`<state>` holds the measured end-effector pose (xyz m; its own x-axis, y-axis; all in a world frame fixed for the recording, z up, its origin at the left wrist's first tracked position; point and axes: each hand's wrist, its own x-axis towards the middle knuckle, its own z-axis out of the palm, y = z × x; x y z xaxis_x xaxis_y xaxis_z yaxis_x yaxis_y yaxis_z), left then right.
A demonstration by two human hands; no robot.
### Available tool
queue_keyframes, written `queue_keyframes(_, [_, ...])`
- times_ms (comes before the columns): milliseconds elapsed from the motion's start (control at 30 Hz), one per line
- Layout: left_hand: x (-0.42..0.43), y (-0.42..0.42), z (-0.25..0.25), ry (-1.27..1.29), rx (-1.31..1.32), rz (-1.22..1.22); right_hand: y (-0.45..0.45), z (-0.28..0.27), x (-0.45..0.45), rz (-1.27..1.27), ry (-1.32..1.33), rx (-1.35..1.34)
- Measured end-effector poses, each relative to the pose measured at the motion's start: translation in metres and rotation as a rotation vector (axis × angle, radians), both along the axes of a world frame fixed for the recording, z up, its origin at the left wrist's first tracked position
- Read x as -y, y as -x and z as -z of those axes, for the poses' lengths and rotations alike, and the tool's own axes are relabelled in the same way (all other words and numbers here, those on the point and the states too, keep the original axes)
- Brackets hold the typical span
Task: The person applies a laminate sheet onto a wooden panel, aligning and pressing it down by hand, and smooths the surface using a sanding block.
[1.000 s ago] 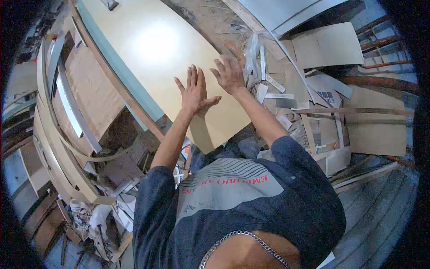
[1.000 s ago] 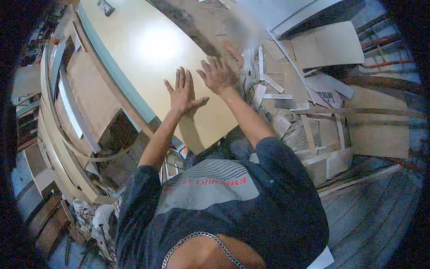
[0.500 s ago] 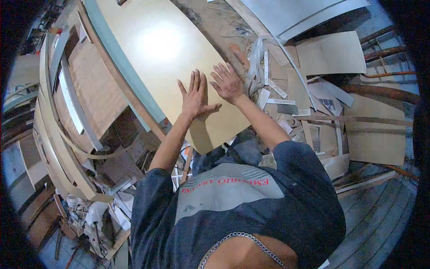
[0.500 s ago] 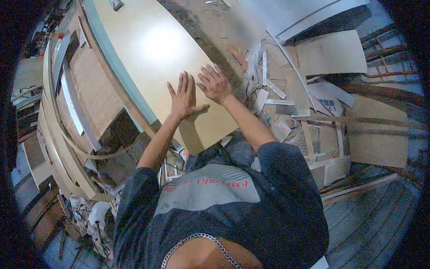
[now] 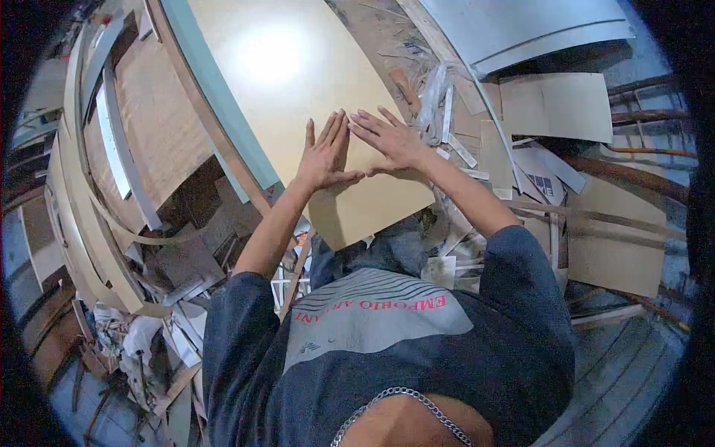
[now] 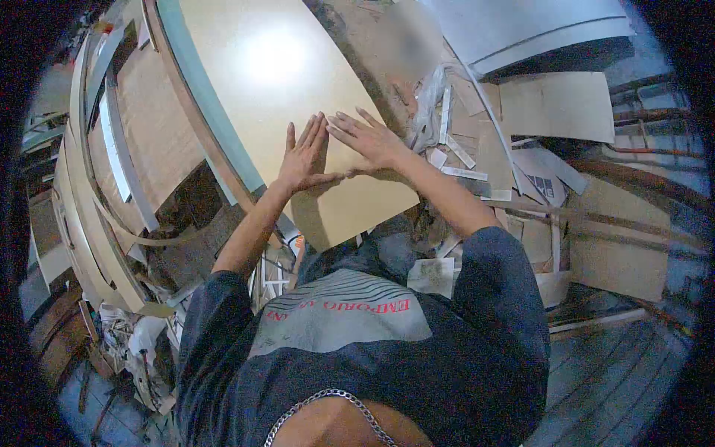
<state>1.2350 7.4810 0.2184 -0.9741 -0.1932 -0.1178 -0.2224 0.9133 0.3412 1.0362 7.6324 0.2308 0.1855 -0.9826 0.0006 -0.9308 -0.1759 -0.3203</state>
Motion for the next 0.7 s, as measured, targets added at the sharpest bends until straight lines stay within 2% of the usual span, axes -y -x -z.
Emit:
queue_keyframes(200, [0.001,-0.002,0.002,0.003,-0.062,0.000,-0.009,-0.003,0.003,0.047,-0.046,-0.034])
queue_keyframes(367, [0.000,-0.003,-0.005,0.022,-0.015,0.017,-0.005,-0.009,-0.001,0.033,-0.053,-0.019])
queue_keyframes(433, [-0.003,-0.004,-0.009,0.030,-0.007,0.011,-0.004,-0.011,0.001,0.087,0.020,0.145])
queue_keyframes(467, [-0.003,-0.004,-0.010,0.032,0.010,0.010,-0.007,-0.011,0.003,0.088,0.024,0.141])
queue_keyframes(533, [0.000,-0.005,-0.008,0.047,0.018,0.024,-0.026,-0.008,0.008,0.271,0.113,0.095])
queue_keyframes(567, [0.000,-0.005,-0.006,0.059,0.025,0.027,-0.032,-0.003,0.011,0.272,0.108,0.094])
queue_keyframes(633, [-0.001,-0.005,-0.006,0.062,0.010,0.029,-0.041,0.005,0.021,0.318,0.177,-0.118])
queue_keyframes(700, [-0.002,-0.007,-0.006,0.065,0.003,0.031,-0.041,0.011,0.023,0.338,0.206,-0.080])
